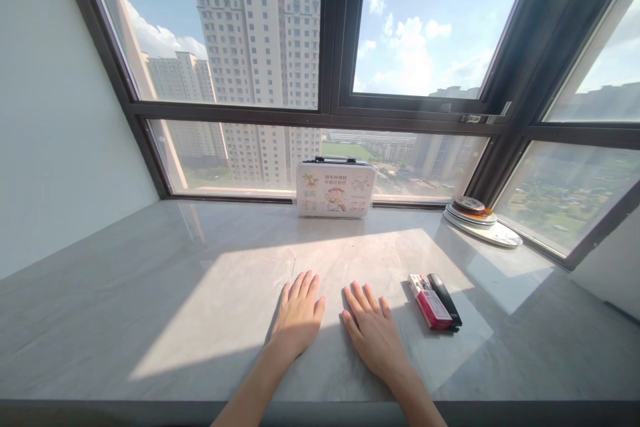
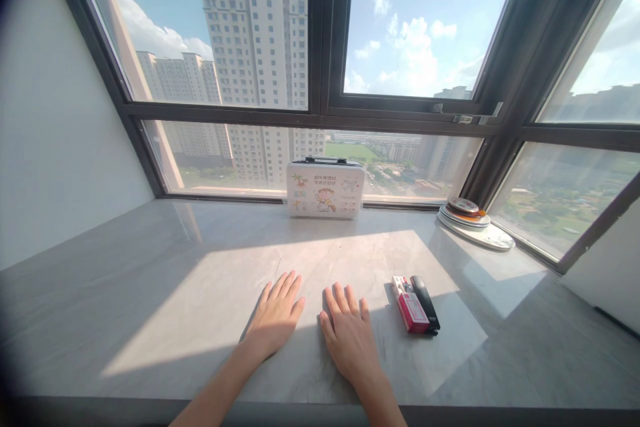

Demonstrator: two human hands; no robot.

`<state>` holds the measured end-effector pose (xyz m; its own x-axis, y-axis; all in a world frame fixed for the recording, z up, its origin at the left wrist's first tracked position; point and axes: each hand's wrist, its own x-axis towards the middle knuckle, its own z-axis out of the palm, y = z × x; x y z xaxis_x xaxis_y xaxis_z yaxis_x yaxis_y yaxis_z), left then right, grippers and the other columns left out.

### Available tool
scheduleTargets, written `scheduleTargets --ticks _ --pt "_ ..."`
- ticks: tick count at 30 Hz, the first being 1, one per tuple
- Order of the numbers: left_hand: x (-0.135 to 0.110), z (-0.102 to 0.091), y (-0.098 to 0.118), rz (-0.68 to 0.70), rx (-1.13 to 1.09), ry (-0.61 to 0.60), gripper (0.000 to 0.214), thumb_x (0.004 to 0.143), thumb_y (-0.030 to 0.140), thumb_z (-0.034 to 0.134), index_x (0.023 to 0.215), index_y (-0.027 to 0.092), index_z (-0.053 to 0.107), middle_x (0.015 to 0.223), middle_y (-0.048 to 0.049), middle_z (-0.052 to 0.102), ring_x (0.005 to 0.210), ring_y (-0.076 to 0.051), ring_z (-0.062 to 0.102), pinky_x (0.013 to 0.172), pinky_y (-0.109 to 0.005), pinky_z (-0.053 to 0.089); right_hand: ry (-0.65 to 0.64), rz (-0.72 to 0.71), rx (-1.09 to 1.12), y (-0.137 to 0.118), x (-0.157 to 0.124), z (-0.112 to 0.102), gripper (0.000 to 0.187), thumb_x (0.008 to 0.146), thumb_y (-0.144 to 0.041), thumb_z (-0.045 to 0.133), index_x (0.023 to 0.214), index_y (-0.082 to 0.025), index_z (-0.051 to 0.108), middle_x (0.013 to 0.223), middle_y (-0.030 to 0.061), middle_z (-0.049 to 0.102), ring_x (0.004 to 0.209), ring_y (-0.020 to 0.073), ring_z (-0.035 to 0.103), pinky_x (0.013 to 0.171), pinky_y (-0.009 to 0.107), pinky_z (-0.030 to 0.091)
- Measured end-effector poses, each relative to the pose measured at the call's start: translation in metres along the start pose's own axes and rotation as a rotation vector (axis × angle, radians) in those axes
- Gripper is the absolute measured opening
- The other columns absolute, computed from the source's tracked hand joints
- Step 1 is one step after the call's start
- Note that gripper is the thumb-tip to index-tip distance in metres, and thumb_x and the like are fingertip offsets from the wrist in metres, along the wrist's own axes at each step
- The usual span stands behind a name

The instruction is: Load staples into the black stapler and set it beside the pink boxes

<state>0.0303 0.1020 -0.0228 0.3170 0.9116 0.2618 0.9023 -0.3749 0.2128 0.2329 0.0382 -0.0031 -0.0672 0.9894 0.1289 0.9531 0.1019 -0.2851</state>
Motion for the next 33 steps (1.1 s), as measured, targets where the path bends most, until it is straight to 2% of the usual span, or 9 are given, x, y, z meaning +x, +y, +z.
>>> scheduleTargets --ticks 6,12,17,27,33 --pt "-0.002 0.005 0.0 -0.017 0.043 0.016 0.058 0.103 0.048 0.033 0.159 0.03 0.037 0.169 -0.0002 0.027 0.157 -0.024 0.02 0.128 -0.049 0.016 -0.01 0.017 -0.045 -0.005 -0.003 -0.002 0.058 0.106 -0.051 0.025 0.162 -0.034 0.029 0.17 -0.0009 0.019 0.158 0.0271 0.012 0.125 0.052 0.008" --pt "-0.008 0.007 0.006 -0.12 0.08 0.037 0.058 0.102 0.045 0.038 0.158 0.029 0.038 0.168 -0.0033 0.029 0.157 -0.026 0.022 0.127 -0.049 0.019 -0.022 0.028 -0.068 -0.006 -0.004 -0.002 0.059 0.106 -0.052 0.023 0.162 -0.035 0.028 0.171 -0.0024 0.017 0.158 0.0266 0.012 0.126 0.051 0.008" --pt "-0.017 0.007 0.011 -0.199 0.089 0.077 0.058 0.103 0.046 0.038 0.157 0.025 0.041 0.168 -0.0046 0.03 0.157 -0.028 0.022 0.128 -0.05 0.017 -0.008 0.026 -0.068 -0.004 -0.003 0.002 0.059 0.106 -0.052 0.022 0.162 -0.035 0.028 0.17 -0.0023 0.018 0.158 0.0259 0.012 0.125 0.051 0.008" --pt "-0.038 0.0 0.014 -0.133 0.111 0.179 0.054 0.103 0.045 0.04 0.154 0.028 0.047 0.165 -0.0025 0.036 0.154 -0.027 0.028 0.127 -0.049 0.019 0.004 0.025 -0.068 -0.004 -0.005 0.002 0.059 0.105 -0.052 0.024 0.162 -0.035 0.03 0.17 -0.0022 0.019 0.158 0.0253 0.013 0.126 0.05 0.009" --pt "-0.05 -0.007 0.014 -0.098 0.123 0.15 0.055 0.103 0.043 0.038 0.156 0.028 0.044 0.166 -0.0016 0.035 0.154 -0.027 0.027 0.126 -0.051 0.021 0.013 0.021 -0.067 -0.004 -0.005 0.002 0.059 0.106 -0.052 0.023 0.162 -0.034 0.03 0.17 -0.0016 0.02 0.158 0.025 0.014 0.126 0.05 0.009"
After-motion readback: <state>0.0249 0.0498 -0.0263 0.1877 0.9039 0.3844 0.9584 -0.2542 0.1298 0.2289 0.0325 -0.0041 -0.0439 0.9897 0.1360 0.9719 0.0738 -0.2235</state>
